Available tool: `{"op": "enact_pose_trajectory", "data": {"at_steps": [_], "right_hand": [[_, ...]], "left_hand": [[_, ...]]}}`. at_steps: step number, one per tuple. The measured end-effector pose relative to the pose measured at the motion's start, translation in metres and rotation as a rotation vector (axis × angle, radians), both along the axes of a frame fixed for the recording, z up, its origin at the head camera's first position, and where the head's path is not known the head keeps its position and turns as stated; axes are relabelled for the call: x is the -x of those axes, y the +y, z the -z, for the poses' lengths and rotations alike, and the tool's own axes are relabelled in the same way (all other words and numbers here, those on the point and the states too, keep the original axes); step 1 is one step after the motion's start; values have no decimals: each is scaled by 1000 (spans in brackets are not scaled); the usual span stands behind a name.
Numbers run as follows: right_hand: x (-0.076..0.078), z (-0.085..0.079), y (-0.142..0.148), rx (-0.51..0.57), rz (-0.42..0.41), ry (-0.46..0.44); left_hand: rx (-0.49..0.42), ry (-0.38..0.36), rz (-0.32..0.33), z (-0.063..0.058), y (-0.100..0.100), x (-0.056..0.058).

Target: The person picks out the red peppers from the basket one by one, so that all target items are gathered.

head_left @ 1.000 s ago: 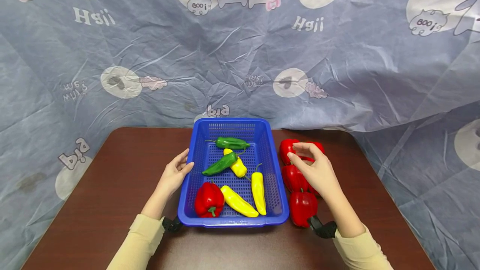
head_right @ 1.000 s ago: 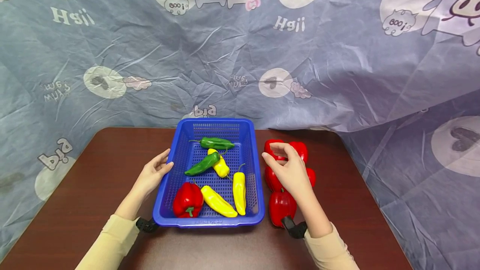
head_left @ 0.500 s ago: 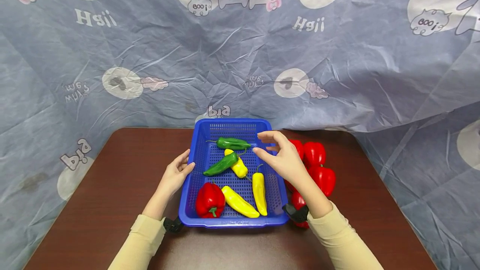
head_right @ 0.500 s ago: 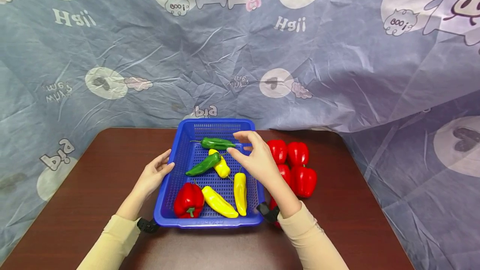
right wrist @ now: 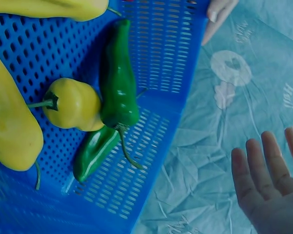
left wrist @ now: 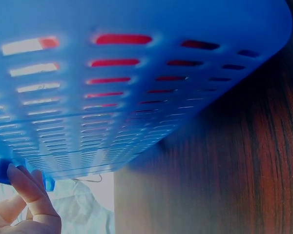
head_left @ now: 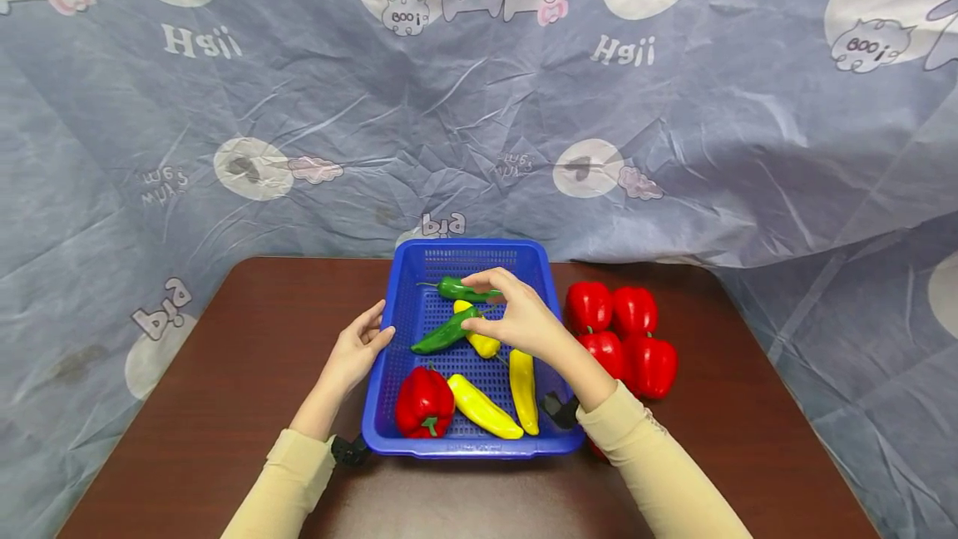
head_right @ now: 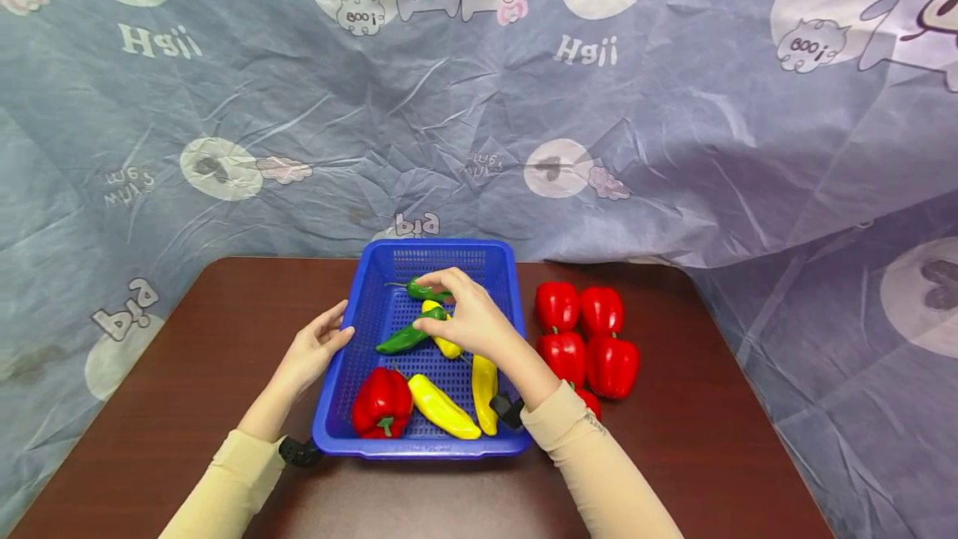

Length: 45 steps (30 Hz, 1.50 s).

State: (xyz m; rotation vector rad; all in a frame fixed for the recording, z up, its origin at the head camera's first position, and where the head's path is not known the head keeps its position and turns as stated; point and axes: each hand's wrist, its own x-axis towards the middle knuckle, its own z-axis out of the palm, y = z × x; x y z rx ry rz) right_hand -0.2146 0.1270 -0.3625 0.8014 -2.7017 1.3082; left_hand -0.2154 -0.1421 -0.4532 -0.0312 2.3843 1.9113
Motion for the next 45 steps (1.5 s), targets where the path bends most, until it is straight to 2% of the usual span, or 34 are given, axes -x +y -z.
{"op": "enact_pose_trajectory", "data": {"at_steps": [6,11,18,29,37,45], "right_hand": [[10,11,-6,-63,-102,-43],[12,18,-12,-148,-134,-93],[7,24,-22,-290,-237,-140],[-5,40,-36,-535,-395,-132],[-11,50,-46,-609,-441,-92],[-15,57,-53,-654,-446,-86]], "left_hand": [[8,-8,9,0,2,0],[20,-8,10,1,2,1],[36,-13,4,3,3,2],[50,-2,16,1,3,1],[55,8,9,3,1,1],[55,-4,-3,3,0,0]]}}
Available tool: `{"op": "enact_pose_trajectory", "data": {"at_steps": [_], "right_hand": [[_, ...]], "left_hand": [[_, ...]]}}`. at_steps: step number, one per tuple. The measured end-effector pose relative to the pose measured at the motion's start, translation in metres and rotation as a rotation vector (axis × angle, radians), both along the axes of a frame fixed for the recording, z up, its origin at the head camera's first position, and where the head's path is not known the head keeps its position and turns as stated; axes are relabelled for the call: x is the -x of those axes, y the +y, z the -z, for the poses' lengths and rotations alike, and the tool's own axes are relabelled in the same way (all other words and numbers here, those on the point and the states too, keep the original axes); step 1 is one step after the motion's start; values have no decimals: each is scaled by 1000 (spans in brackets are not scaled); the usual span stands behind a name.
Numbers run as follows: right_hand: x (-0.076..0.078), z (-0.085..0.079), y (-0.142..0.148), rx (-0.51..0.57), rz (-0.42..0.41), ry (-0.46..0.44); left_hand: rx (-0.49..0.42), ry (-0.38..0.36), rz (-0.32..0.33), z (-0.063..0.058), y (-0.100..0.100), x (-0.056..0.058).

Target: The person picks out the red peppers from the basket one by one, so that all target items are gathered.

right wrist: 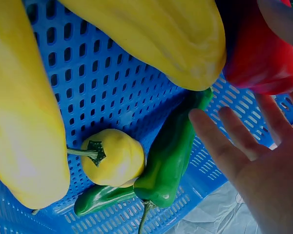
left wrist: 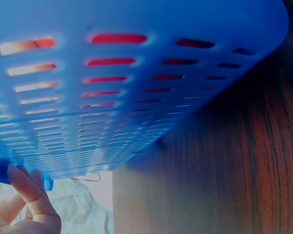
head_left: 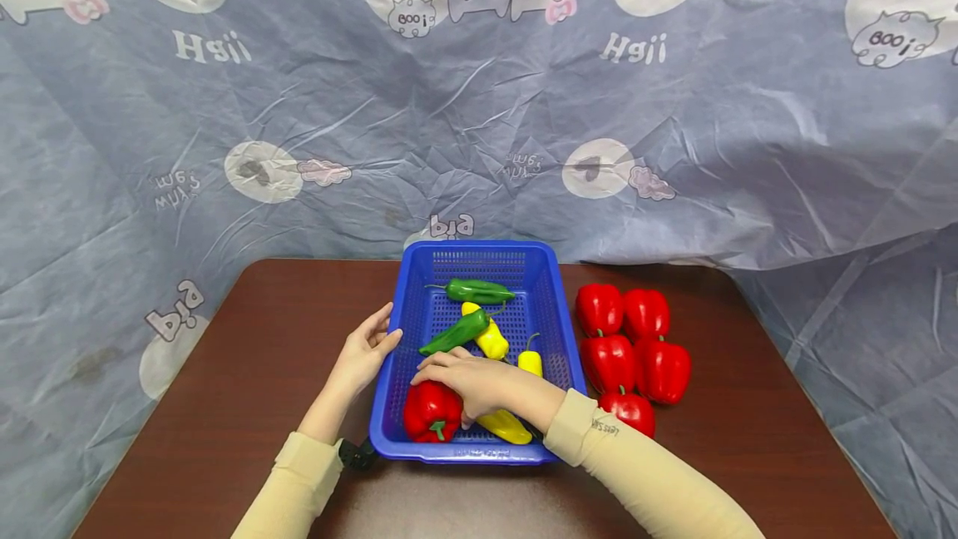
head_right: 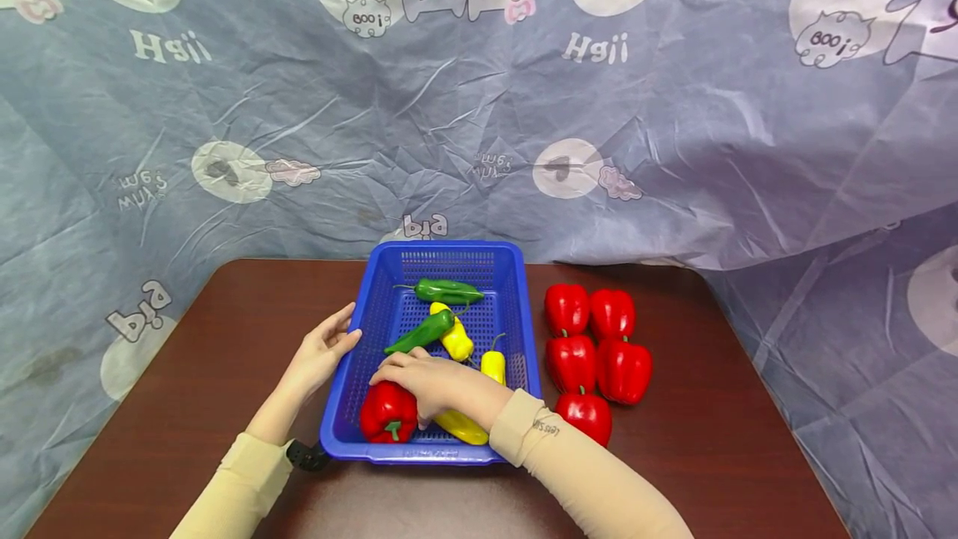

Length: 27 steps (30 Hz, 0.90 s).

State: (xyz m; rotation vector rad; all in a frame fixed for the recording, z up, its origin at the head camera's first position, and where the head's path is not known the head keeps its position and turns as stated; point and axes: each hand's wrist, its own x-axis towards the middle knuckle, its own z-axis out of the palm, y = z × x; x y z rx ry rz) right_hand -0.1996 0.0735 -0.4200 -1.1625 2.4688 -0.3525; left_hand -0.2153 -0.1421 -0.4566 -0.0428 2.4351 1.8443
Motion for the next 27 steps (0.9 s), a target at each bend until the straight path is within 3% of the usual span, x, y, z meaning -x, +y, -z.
{"op": "enact_pose_trajectory", "data": {"at_steps": [10,23,27], "right_hand": [[5,1,2,14,15,23],[19,-1,15,265,112,-188],[21,-2,18,308,168,-203]], "left_hand": [[-5,1,-8,-1,0,-1],[-29,13,-14,-1,2,0],[-28,16,-16,1,2,1]]}}
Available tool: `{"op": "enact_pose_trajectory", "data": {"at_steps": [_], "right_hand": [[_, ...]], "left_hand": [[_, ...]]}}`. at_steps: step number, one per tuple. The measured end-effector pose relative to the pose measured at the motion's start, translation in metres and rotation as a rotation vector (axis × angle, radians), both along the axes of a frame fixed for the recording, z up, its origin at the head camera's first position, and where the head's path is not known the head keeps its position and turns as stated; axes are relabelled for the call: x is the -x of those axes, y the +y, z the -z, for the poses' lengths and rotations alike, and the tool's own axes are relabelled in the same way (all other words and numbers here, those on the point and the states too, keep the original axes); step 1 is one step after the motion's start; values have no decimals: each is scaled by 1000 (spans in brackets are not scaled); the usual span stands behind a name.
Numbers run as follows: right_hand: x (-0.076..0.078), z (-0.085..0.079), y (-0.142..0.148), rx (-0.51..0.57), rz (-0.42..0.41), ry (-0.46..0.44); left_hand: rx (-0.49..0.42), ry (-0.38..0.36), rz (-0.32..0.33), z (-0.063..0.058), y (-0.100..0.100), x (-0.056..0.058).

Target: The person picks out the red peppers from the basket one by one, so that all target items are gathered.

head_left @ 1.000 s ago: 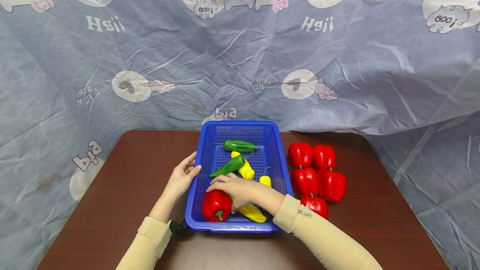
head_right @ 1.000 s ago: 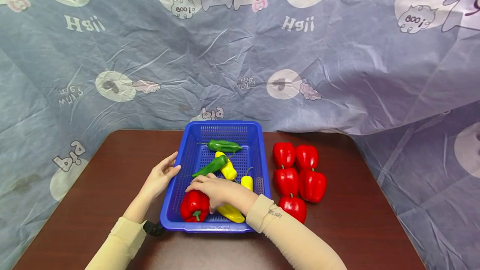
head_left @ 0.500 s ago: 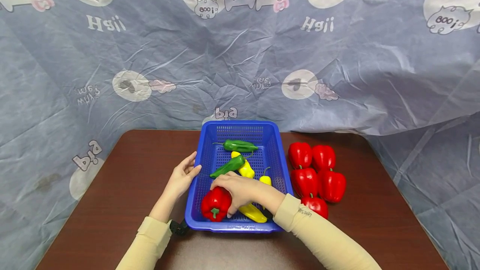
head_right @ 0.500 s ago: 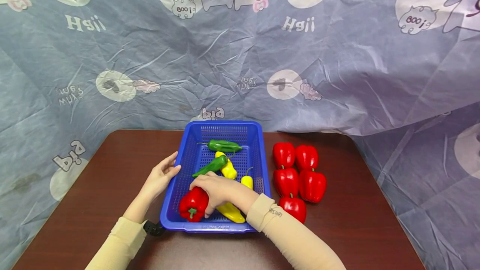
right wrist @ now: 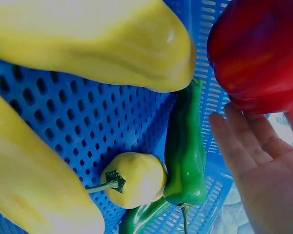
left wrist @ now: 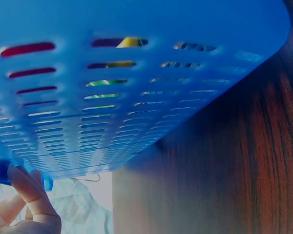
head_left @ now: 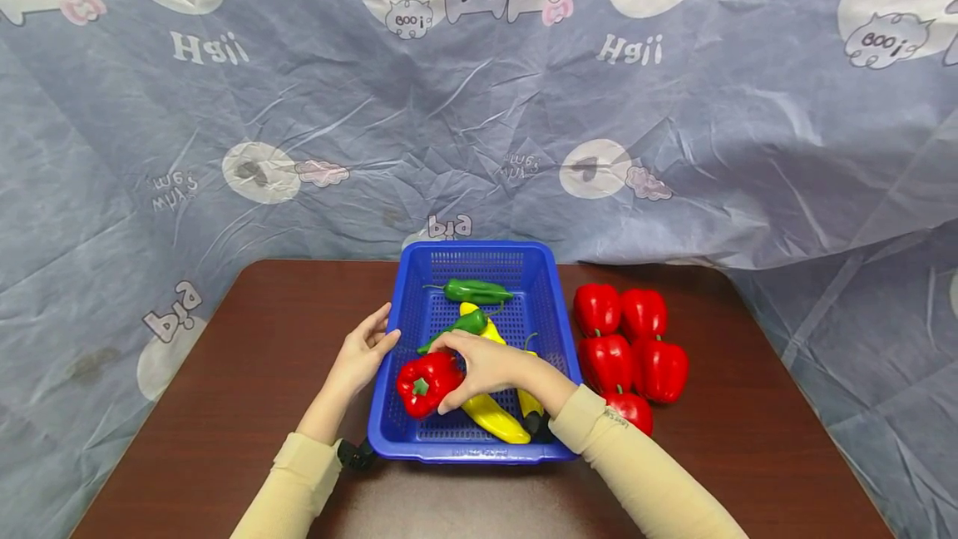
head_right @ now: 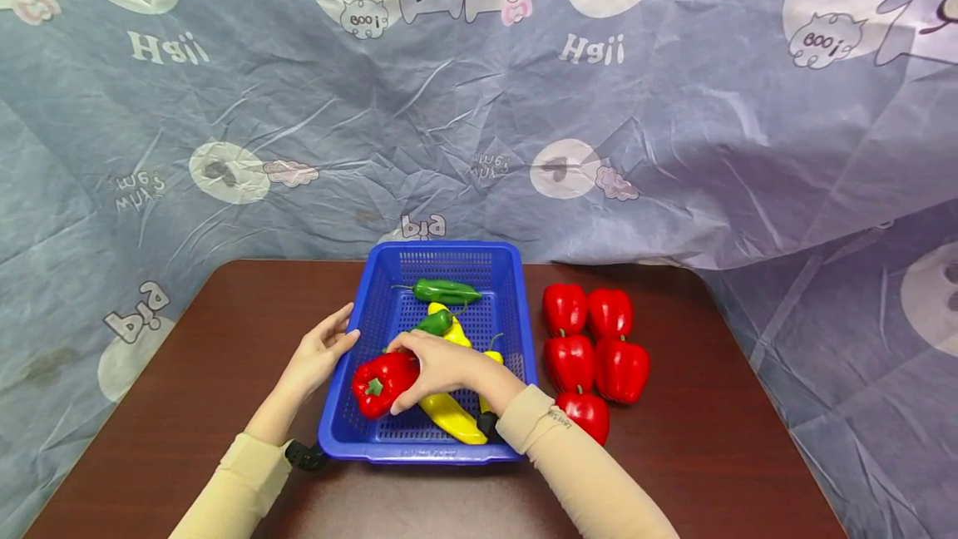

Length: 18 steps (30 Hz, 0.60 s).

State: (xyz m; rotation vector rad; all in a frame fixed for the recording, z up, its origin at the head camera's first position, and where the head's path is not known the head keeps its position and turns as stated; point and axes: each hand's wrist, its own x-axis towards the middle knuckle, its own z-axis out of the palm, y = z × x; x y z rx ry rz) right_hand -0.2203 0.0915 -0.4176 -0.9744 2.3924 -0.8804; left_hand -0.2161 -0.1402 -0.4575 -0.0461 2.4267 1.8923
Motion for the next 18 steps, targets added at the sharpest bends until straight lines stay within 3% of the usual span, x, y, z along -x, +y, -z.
{"op": "enact_pose_trajectory", "data": {"at_steps": [7,18], "right_hand": [[2,-8,7,99,135,-81],[6,-22,19,240,254,-131]], "left_hand": [[1,4,-1,1,0,1],[10,5,11,-1,1,-1]]}}
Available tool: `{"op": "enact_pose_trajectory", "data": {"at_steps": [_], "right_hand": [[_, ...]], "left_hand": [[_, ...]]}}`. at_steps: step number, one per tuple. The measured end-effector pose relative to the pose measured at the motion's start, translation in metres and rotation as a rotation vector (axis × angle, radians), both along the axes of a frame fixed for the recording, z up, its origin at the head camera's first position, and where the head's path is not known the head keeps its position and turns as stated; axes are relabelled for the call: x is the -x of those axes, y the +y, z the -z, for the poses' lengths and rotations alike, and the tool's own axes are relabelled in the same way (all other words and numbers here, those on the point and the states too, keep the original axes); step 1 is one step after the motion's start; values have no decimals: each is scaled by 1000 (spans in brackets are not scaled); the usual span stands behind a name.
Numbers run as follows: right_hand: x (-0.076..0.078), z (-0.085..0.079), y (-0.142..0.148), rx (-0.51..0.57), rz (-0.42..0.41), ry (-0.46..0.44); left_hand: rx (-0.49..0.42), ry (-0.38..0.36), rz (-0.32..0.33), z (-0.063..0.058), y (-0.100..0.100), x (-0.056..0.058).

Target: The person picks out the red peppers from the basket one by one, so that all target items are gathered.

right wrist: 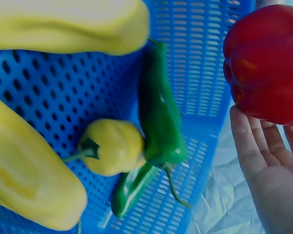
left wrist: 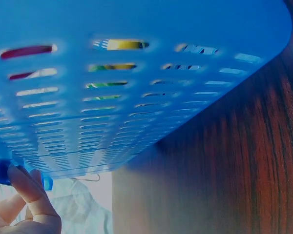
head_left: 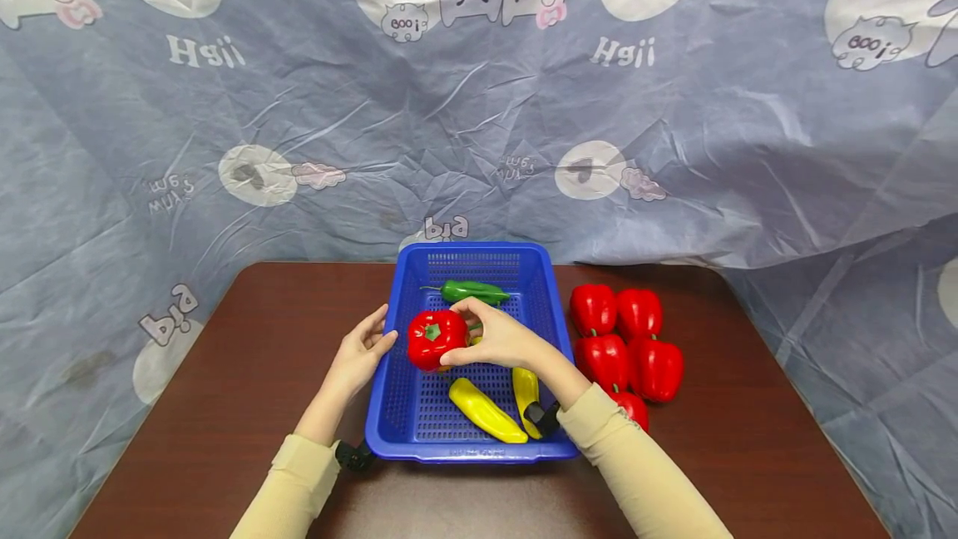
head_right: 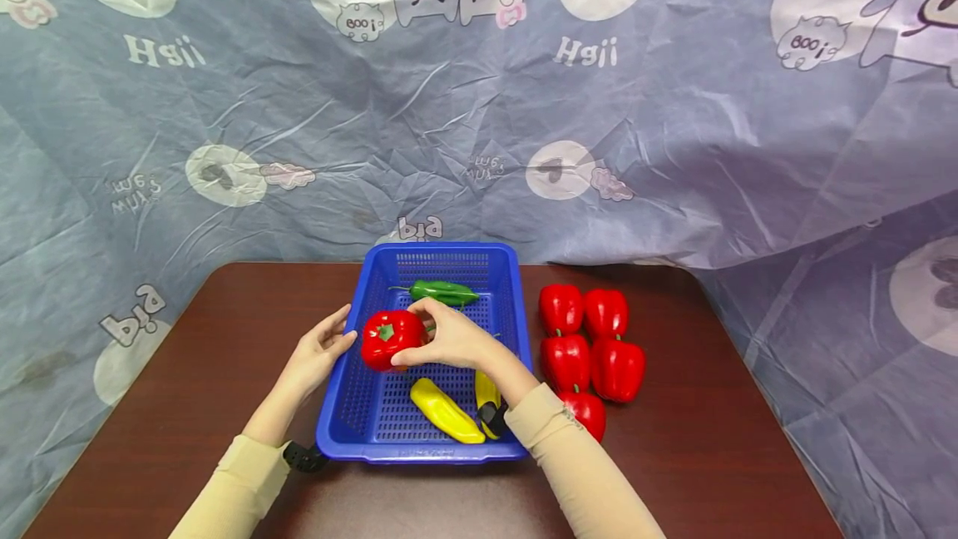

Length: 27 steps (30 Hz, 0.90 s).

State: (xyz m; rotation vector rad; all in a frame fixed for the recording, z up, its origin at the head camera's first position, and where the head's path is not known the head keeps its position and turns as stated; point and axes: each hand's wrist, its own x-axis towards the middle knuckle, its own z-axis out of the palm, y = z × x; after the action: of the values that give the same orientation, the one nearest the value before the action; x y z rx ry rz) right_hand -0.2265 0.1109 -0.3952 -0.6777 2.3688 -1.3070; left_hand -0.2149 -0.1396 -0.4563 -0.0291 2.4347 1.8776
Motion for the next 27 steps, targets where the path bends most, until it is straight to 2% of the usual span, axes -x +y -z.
{"op": "enact_pose_trajectory", "data": {"at_steps": [14,27], "right_hand": [[-1,-26,27,183,135,-18],[-7,-41,54,213,237,3]], "left_hand": [[-27,1,-1,1,-1,1],[-23,-17,10,-3,-1,-1]]}}
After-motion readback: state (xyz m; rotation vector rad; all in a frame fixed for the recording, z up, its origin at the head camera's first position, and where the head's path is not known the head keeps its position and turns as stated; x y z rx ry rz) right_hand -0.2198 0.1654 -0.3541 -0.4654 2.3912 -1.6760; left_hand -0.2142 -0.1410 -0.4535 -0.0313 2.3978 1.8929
